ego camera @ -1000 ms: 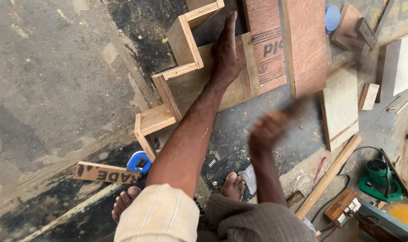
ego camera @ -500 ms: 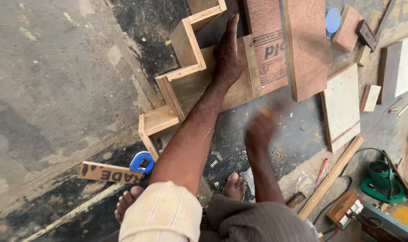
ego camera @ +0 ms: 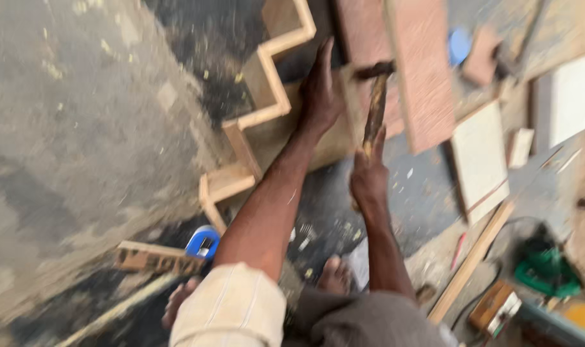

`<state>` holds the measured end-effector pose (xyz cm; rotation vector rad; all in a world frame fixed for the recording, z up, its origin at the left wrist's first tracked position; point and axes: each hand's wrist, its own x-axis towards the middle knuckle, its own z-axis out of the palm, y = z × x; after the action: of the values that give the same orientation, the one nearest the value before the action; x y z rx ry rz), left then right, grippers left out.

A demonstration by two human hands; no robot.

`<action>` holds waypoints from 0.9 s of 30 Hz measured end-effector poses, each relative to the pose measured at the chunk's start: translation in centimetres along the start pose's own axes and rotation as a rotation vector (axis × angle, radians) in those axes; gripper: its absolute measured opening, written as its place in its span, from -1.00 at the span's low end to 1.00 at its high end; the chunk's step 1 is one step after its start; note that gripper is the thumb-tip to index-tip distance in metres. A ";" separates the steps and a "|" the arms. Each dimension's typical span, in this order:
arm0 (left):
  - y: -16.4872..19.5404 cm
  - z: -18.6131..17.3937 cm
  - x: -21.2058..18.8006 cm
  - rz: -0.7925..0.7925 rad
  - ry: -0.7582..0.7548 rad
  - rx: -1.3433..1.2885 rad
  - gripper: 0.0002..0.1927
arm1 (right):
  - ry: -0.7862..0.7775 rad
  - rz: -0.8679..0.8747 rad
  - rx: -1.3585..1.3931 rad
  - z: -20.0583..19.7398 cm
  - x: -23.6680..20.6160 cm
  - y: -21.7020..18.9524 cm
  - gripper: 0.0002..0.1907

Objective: The person sits on the floor of a workshop and hammers nails into a small step-shaped wooden shelf unit, holding the wood steady with one hand while striking with a hammer in the other. They reposition nails, hammer on different sides of the unit, and lift and turn the piece to work on other edges.

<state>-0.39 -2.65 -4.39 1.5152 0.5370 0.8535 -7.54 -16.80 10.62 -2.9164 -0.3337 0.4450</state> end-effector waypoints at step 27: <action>-1.1 0.3 -0.7 0.054 -0.004 -0.015 -0.07 | 0.466 -0.257 0.378 0.5 -2.7 2.8 -0.23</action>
<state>-0.41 -3.20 -5.58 1.5237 0.4872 0.8941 -9.63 -20.08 10.31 -2.4617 -0.4811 -0.1915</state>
